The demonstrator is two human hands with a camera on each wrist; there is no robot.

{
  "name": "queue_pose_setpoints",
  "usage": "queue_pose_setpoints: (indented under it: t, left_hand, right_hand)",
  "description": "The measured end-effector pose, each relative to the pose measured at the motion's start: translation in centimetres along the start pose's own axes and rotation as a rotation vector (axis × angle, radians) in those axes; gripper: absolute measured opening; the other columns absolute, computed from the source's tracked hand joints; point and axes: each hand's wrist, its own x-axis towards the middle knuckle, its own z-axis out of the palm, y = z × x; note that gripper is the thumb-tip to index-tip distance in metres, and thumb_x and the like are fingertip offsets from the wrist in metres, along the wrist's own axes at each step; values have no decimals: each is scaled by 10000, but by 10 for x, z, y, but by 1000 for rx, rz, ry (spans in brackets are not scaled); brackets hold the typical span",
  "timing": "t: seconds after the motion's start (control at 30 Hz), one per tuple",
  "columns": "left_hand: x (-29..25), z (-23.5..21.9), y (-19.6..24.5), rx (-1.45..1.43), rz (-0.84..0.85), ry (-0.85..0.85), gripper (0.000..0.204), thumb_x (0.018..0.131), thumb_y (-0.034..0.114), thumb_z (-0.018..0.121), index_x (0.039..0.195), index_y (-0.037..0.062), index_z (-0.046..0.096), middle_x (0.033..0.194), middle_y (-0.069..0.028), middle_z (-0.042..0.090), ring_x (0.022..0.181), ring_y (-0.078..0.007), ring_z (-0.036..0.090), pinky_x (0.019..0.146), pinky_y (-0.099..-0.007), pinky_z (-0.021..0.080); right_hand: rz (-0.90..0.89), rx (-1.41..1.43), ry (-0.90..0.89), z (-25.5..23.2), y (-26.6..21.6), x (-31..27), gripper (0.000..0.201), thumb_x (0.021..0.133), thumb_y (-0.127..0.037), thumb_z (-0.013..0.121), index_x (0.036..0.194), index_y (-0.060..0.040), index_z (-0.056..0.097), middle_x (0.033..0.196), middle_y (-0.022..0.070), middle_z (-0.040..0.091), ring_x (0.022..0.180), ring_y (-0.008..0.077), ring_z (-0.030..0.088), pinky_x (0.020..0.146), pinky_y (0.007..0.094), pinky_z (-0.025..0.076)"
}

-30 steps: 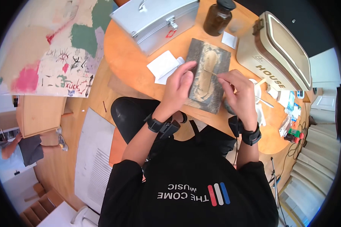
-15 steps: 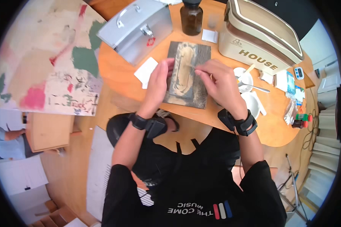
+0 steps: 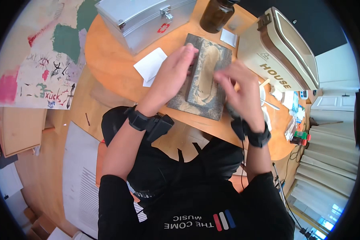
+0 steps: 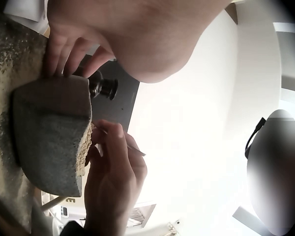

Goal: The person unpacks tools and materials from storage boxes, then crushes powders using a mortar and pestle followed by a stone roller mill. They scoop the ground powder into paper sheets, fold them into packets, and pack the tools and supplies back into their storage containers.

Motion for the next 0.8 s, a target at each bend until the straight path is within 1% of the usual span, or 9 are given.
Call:
queue_pose_setpoints:
  t: [0.13, 0.2, 0.3, 0.4, 0.53, 0.6, 0.67, 0.73, 0.8]
  left_hand:
    - [1, -3, -4, 117, 91, -21, 545, 1119, 478, 422, 1200, -15, 640, 1013, -55, 644, 918, -159, 575, 832, -306, 480]
    - [1, -2, -5, 113, 116, -32, 551, 1120, 474, 418, 1230, -20, 637, 1066, -73, 665, 977, -169, 606, 860, -314, 499]
    - [0, -1, -2, 24, 43, -18, 530, 1123, 448, 423, 1262, -19, 632, 1127, -91, 678, 1052, -178, 627, 896, -328, 518]
    - [-1, -2, -2, 61, 45, -29, 502, 1126, 419, 426, 1285, -15, 623, 1184, -104, 675, 1103, -186, 635, 933, -337, 526]
    - [0, -2, 0, 47, 20, -18, 486, 1126, 411, 424, 1280, -5, 623, 1187, -103, 673, 1091, -184, 637, 927, -339, 533]
    - [0, -3, -4, 84, 43, -28, 466, 1126, 399, 425, 1272, 4, 624, 1180, -101, 675, 1078, -178, 640, 915, -343, 541]
    - [0, -4, -5, 91, 40, -36, 465, 1125, 398, 427, 1273, 4, 623, 1175, -100, 675, 1074, -177, 640, 911, -343, 543]
    - [2, -3, -3, 94, 54, -41, 463, 1124, 397, 428, 1274, 3, 621, 1170, -99, 676, 1070, -177, 641, 906, -343, 546]
    - [2, -5, -2, 89, 33, -37, 462, 1124, 396, 428, 1272, 3, 622, 1169, -97, 677, 1072, -177, 643, 907, -343, 545]
  right_hand:
    - [19, 93, 13, -10, -33, -24, 69, 835, -1, 760, 903, -1, 756, 800, 108, 681, 781, 281, 595, 689, 365, 489]
    - [22, 73, -64, -10, -24, -15, 58, 837, -8, 754, 895, -2, 759, 805, 101, 691, 786, 270, 589, 698, 354, 489]
    - [-24, 37, 44, -8, 6, 14, 54, 853, -22, 744, 897, -2, 768, 811, 100, 698, 799, 263, 587, 715, 354, 491]
    - [74, -9, 152, -8, 19, 25, 68, 874, -42, 733, 905, 3, 773, 816, 104, 706, 819, 269, 589, 741, 361, 493]
    - [36, 92, 3, -7, 18, 8, 106, 911, -87, 729, 926, 5, 778, 820, 106, 714, 802, 262, 588, 757, 359, 495]
    - [116, 127, 198, -4, 20, 10, 111, 915, -95, 730, 935, 1, 781, 813, 101, 710, 813, 256, 588, 762, 353, 495]
    - [133, 64, 236, 0, 27, 24, 109, 913, -98, 733, 932, -1, 779, 807, 98, 701, 836, 255, 591, 766, 349, 496]
    - [-18, 42, 228, 9, 33, 29, 103, 906, -100, 745, 931, -5, 776, 805, 97, 696, 826, 255, 589, 762, 350, 495]
    - [-68, -15, 180, 4, 15, 15, 94, 890, -88, 750, 934, -9, 776, 803, 93, 695, 823, 273, 587, 759, 354, 495]
